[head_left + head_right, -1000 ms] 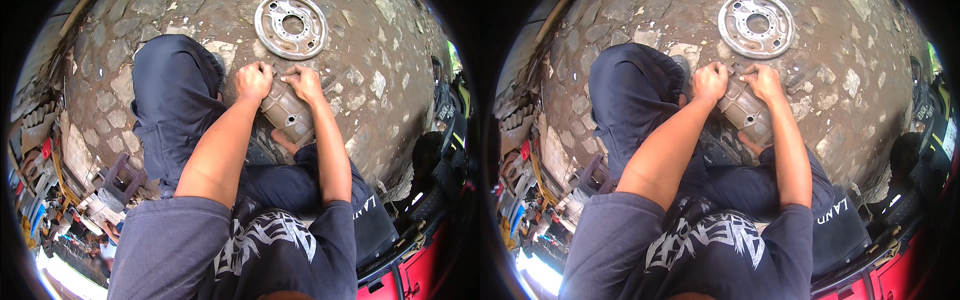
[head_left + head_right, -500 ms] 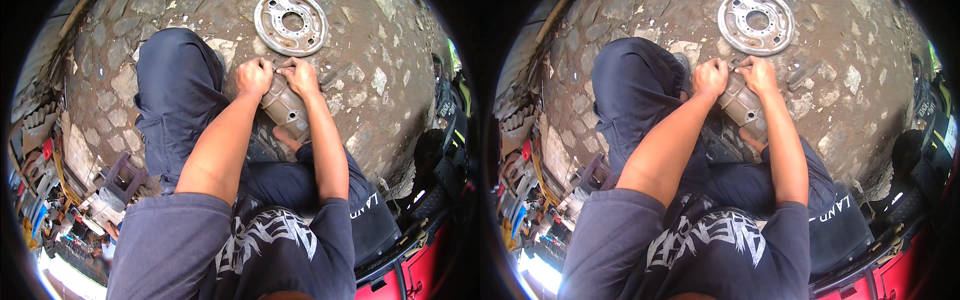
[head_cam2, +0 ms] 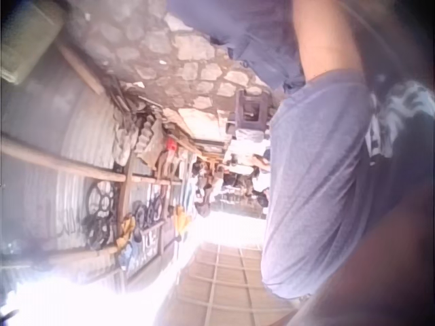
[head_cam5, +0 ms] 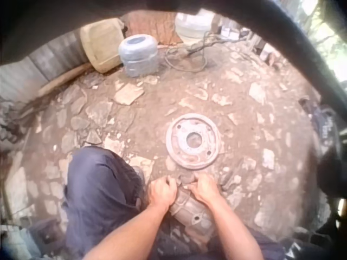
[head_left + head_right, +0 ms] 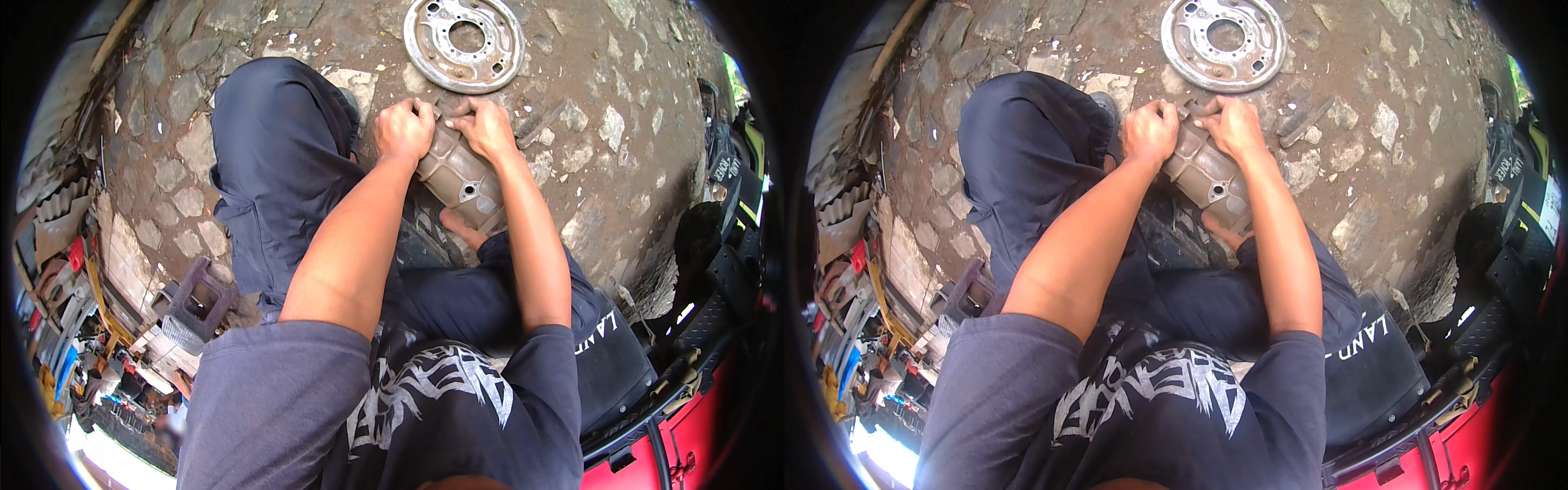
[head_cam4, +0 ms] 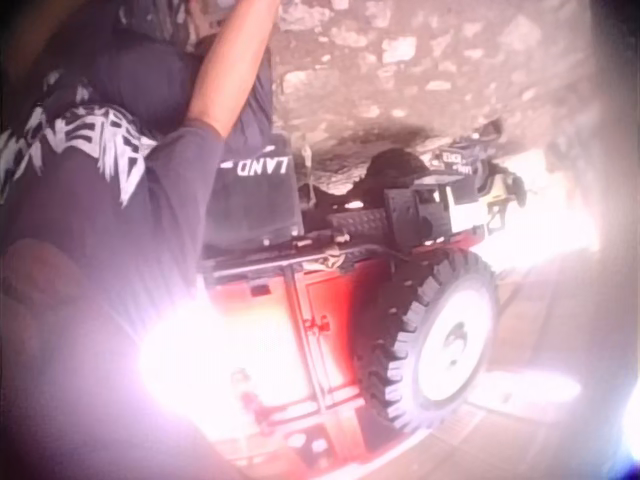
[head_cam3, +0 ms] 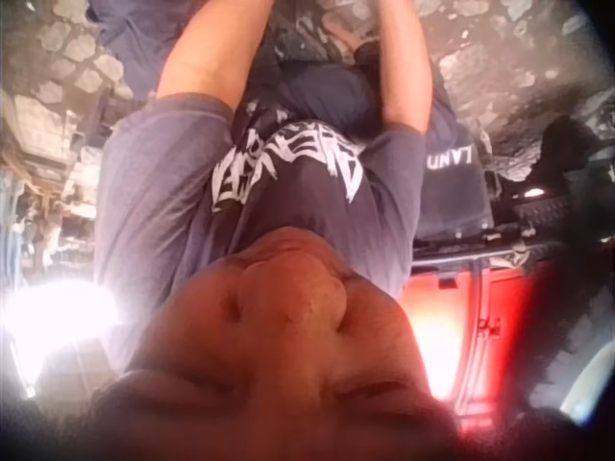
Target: The person sits on the ground and uses a metal file to scrape and smooth the surface of a mechanical housing. They repeatedly reposition the part and file different areas, occasionally pausing to inspect the surface.
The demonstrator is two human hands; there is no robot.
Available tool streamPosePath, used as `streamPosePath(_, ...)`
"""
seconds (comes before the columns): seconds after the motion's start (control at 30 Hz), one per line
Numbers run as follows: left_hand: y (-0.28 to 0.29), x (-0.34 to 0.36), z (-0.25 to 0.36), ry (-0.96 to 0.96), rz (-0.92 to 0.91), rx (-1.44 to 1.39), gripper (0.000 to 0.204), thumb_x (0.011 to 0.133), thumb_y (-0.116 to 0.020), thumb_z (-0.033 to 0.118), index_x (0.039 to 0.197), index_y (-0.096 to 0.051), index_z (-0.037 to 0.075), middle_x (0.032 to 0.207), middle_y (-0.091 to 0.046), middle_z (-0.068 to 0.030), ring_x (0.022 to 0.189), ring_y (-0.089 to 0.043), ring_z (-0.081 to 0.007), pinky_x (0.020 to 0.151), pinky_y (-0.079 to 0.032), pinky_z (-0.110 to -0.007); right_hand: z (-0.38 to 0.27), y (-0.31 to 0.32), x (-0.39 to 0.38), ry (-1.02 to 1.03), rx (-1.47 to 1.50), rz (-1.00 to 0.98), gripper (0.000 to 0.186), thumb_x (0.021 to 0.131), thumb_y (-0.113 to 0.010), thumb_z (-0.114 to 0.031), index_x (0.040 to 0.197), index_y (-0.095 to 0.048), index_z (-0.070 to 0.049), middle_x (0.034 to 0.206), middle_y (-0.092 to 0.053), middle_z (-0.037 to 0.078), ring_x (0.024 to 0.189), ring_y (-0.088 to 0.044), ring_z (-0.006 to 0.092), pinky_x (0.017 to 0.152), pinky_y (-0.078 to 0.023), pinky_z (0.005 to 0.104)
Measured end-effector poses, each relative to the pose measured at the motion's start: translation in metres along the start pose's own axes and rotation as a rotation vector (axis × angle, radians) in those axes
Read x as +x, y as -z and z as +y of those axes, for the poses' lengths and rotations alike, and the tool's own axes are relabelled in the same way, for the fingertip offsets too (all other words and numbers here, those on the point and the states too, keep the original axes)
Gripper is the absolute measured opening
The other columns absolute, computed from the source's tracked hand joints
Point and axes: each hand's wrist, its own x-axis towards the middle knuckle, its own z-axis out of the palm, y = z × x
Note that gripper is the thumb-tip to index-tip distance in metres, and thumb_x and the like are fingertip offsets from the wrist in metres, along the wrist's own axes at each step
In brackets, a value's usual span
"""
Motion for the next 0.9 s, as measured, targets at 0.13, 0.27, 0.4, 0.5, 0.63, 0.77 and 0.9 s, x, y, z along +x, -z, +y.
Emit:
streamPosePath(0.13, 0.003, 0.002, 0.003, 0.021, -0.065, 0.020, 0.046, 0.097, -0.048, 0.042, 0.106, -0.079, 0.009, 0.103, -0.073, -0.0270, 0.102, -0.069, -0.0474, 0.095, -0.053, -0.053, -0.001, 0.009, -0.004, -0.019, -0.047, -0.024, 0.028, 0.079, -0.088, -0.020, 0.100, -0.078, -0.004, 0.088, -0.077, 0.018, 0.088, -0.077, 0.0285, 0.084, -0.057, 0.0398)
streamPosePath(0.27, 0.003, 0.000, 0.003, 0.014, -0.016, -0.008, 0.045, 0.097, -0.048, 0.042, 0.104, -0.079, 0.010, 0.103, -0.073, -0.0272, 0.101, -0.069, -0.0475, 0.094, -0.053, -0.054, -0.007, -0.007, 0.006, -0.007, -0.005, 0.081, 0.027, 0.079, -0.088, -0.023, 0.099, -0.079, -0.007, 0.086, -0.077, 0.018, 0.087, -0.076, 0.0308, 0.082, -0.057, 0.0415)
streamPosePath(0.4, 0.001, 0.001, 0.001, 0.006, 0.003, -0.005, 0.045, 0.097, -0.049, 0.041, 0.103, -0.079, 0.009, 0.102, -0.074, -0.0264, 0.100, -0.070, -0.0464, 0.094, -0.054, -0.053, 0.003, -0.003, 0.002, 0.031, 0.000, 0.033, 0.036, 0.079, -0.088, -0.035, 0.102, -0.079, -0.008, 0.097, -0.077, 0.020, 0.095, -0.075, 0.0340, 0.088, -0.056, 0.0433)
streamPosePath(0.5, 0.002, -0.002, 0.003, 0.014, -0.013, -0.002, 0.044, 0.096, -0.050, 0.039, 0.099, -0.079, 0.006, 0.101, -0.074, -0.0258, 0.098, -0.071, -0.0450, 0.094, -0.055, -0.051, 0.008, 0.006, -0.003, -0.025, -0.056, -0.027, 0.036, 0.079, -0.088, -0.035, 0.102, -0.079, -0.008, 0.095, -0.078, 0.018, 0.094, -0.075, 0.0325, 0.087, -0.056, 0.0429)
streamPosePath(0.63, 0.001, -0.001, 0.004, 0.016, -0.017, 0.004, 0.043, 0.096, -0.050, 0.039, 0.098, -0.079, 0.006, 0.100, -0.075, -0.0253, 0.098, -0.071, -0.0448, 0.094, -0.055, -0.051, 0.003, -0.004, 0.005, -0.038, -0.008, 0.016, 0.035, 0.078, -0.088, -0.035, 0.101, -0.079, -0.010, 0.089, -0.078, 0.015, 0.090, -0.075, 0.0301, 0.086, -0.056, 0.0428)
streamPosePath(0.77, -0.001, 0.002, 0.001, 0.020, -0.008, -0.018, 0.044, 0.097, -0.049, 0.042, 0.105, -0.079, 0.011, 0.103, -0.074, -0.0251, 0.101, -0.069, -0.0465, 0.094, -0.054, -0.053, -0.004, -0.002, 0.003, -0.028, 0.014, 0.017, 0.034, 0.077, -0.089, -0.032, 0.099, -0.078, -0.008, 0.087, -0.077, 0.015, 0.087, -0.075, 0.0289, 0.085, -0.055, 0.0423)
streamPosePath(0.9, 0.000, 0.001, 0.000, 0.013, -0.028, -0.005, 0.043, 0.097, -0.050, 0.040, 0.103, -0.079, 0.009, 0.102, -0.074, -0.0252, 0.101, -0.070, -0.0458, 0.094, -0.054, -0.052, 0.003, 0.005, -0.003, -0.025, 0.004, -0.005, 0.030, 0.077, -0.089, -0.025, 0.097, -0.078, -0.007, 0.084, -0.077, 0.015, 0.086, -0.076, 0.0289, 0.086, -0.056, 0.0413)
